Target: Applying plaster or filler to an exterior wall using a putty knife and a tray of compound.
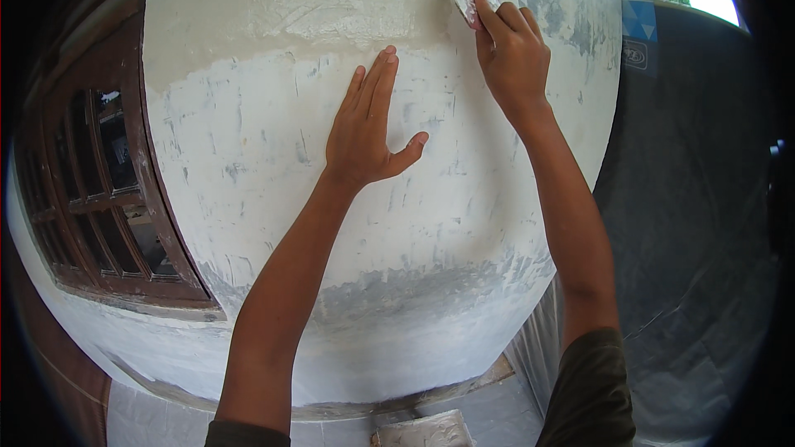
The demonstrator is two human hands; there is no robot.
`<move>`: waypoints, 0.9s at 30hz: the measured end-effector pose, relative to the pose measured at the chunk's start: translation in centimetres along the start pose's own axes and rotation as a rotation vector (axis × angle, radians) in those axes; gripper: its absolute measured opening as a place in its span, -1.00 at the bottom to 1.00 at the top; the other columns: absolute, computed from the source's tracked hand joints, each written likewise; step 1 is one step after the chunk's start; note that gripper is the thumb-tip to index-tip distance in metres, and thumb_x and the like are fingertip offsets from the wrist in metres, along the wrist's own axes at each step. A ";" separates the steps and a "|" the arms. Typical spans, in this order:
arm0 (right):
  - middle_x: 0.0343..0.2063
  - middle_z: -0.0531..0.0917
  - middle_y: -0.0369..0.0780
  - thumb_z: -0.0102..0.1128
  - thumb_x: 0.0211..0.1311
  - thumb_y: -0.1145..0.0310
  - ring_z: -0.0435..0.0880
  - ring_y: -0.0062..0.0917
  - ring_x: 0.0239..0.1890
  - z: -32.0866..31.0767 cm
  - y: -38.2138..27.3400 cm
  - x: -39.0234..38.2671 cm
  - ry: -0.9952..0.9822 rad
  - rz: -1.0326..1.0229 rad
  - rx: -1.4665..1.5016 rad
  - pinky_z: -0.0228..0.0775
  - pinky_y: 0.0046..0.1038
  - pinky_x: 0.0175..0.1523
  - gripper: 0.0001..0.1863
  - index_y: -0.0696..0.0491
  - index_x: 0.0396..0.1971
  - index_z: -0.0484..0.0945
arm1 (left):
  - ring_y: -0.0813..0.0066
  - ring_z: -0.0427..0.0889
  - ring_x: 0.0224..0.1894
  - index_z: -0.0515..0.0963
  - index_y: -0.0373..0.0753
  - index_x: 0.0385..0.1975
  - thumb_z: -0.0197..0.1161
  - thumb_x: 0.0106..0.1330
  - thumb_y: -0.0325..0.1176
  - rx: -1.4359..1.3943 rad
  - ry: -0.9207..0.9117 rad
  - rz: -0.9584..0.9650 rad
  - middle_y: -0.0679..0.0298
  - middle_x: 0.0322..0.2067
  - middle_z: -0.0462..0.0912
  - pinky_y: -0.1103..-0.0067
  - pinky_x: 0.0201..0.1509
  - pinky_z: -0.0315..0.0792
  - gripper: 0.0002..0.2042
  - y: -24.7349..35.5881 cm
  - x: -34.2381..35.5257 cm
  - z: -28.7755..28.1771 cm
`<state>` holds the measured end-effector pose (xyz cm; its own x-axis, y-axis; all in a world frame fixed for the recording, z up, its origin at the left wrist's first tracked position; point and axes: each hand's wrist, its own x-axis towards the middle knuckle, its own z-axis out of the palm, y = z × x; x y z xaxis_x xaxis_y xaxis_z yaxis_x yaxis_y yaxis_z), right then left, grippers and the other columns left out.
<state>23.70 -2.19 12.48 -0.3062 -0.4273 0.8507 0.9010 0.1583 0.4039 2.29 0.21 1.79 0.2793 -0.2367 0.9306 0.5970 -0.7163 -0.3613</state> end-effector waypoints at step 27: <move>-0.39 0.63 -0.33 0.29 0.06 0.49 0.65 -0.45 -0.24 -0.1 -1.4 -2.5 -0.167 -0.037 0.034 0.58 -0.41 -0.30 -0.67 0.07 -0.10 0.67 | -0.02 0.26 0.46 0.02 -0.37 0.47 0.34 0.12 -0.18 -0.004 -0.006 -0.012 -0.08 0.44 0.21 0.09 0.53 0.07 -0.07 0.1 0.0 0.0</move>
<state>23.27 -1.44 9.80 -0.3881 -0.2804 0.8780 0.8783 0.1762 0.4445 2.35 0.10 1.72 0.2767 -0.2240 0.9345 0.5976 -0.7214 -0.3499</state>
